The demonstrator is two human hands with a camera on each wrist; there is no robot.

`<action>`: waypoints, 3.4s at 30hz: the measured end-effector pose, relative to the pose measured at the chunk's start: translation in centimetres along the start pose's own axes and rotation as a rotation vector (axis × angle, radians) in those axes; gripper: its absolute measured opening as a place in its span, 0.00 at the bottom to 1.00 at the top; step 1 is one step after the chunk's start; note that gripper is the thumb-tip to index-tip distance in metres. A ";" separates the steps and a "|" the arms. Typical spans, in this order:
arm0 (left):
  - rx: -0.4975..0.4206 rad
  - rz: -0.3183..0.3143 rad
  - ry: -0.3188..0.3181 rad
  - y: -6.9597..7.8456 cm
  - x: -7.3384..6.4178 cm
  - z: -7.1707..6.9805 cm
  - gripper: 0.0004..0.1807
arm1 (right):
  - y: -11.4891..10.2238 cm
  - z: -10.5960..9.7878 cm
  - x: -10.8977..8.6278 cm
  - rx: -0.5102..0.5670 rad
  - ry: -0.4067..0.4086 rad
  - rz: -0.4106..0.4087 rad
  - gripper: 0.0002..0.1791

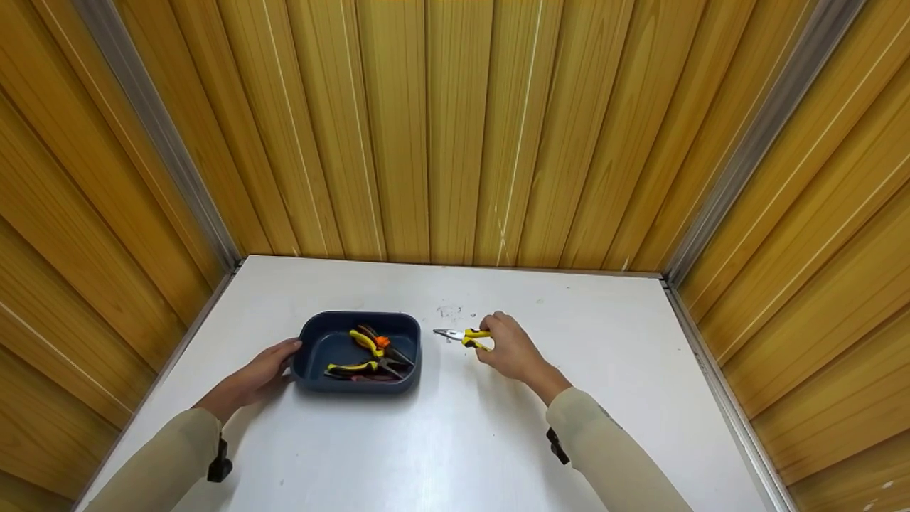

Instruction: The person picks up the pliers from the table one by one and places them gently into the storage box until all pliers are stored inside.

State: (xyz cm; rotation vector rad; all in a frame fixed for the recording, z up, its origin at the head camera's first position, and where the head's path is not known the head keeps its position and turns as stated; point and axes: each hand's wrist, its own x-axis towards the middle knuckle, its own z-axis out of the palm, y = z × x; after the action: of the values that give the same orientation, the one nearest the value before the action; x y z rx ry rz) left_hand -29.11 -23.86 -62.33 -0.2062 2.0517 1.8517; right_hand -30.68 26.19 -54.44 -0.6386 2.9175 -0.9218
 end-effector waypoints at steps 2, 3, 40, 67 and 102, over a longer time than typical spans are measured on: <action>0.009 0.003 -0.002 0.0 0.0 0.0 0.35 | -0.3 0.1 0.1 0.000 0.006 -0.009 0.18; 0.010 0.004 -0.004 0.1 0.0 0.0 0.35 | -0.4 0.2 0.2 0.000 0.007 -0.010 0.18; -0.006 -0.010 -0.002 0.2 -0.1 0.2 0.35 | -4.7 5.1 2.9 0.037 -0.004 -0.160 0.17; 0.005 0.006 -0.010 0.1 -0.6 0.1 0.37 | -9.5 8.1 5.4 0.051 -0.075 -0.194 0.22; 0.021 0.002 0.000 0.4 -0.6 0.3 0.34 | -10.6 12.6 5.4 0.075 -0.023 -0.140 0.20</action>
State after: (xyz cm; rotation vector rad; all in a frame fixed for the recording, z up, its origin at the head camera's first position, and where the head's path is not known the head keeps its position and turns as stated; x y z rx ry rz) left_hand -28.69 -23.63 -61.75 -0.1993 2.0713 1.8307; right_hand -29.93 9.36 -58.47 -0.8510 2.8329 -1.0234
